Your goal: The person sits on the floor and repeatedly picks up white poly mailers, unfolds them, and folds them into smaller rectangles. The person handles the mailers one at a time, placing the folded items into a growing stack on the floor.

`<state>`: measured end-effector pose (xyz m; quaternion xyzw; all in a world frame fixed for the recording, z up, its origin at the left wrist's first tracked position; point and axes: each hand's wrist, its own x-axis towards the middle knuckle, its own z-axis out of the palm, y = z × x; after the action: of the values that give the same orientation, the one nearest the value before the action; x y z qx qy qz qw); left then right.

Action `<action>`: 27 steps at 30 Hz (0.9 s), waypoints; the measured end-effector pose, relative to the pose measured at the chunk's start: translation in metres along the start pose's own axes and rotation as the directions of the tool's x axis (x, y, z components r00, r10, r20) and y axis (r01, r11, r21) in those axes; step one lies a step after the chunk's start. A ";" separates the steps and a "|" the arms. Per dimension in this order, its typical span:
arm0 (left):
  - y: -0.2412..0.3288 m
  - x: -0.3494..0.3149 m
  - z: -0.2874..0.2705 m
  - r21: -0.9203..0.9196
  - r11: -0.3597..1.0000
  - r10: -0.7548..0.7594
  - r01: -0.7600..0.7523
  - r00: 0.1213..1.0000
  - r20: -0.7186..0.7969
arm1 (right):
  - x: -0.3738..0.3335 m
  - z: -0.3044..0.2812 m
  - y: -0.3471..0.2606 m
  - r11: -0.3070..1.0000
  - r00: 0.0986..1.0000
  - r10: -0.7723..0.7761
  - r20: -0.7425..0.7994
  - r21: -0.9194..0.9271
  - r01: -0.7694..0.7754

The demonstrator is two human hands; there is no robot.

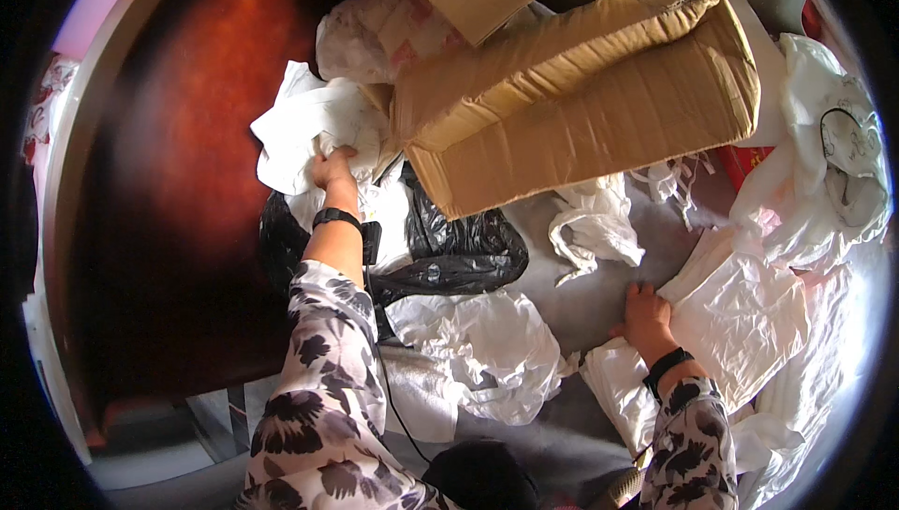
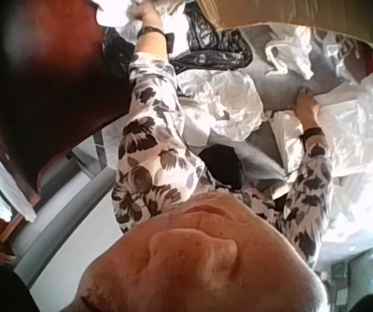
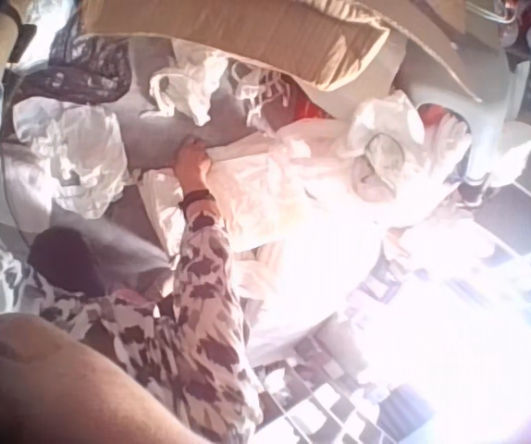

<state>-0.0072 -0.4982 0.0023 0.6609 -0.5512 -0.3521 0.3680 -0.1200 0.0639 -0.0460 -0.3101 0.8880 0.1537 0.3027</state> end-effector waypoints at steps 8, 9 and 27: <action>0.085 -0.048 -0.113 -0.844 0.516 -0.006 0.146 0.986 0.167 | -0.004 0.002 0.002 0.997 1.000 -0.023 -0.016 0.069 0.024; 0.088 -0.065 -0.131 -0.855 0.474 0.007 0.209 0.970 0.241 | -0.005 0.002 0.003 0.998 0.999 -0.028 -0.030 0.061 0.030; -0.021 -0.319 -0.406 -0.763 0.406 0.605 0.503 0.477 0.637 | -0.134 -0.066 -0.068 0.584 0.625 -0.437 -0.646 0.325 0.744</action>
<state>0.3098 -0.1411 0.1983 0.0393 -0.3885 -0.8569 0.3367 -0.0216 0.0430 0.0842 -0.5223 0.7724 -0.3174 0.1729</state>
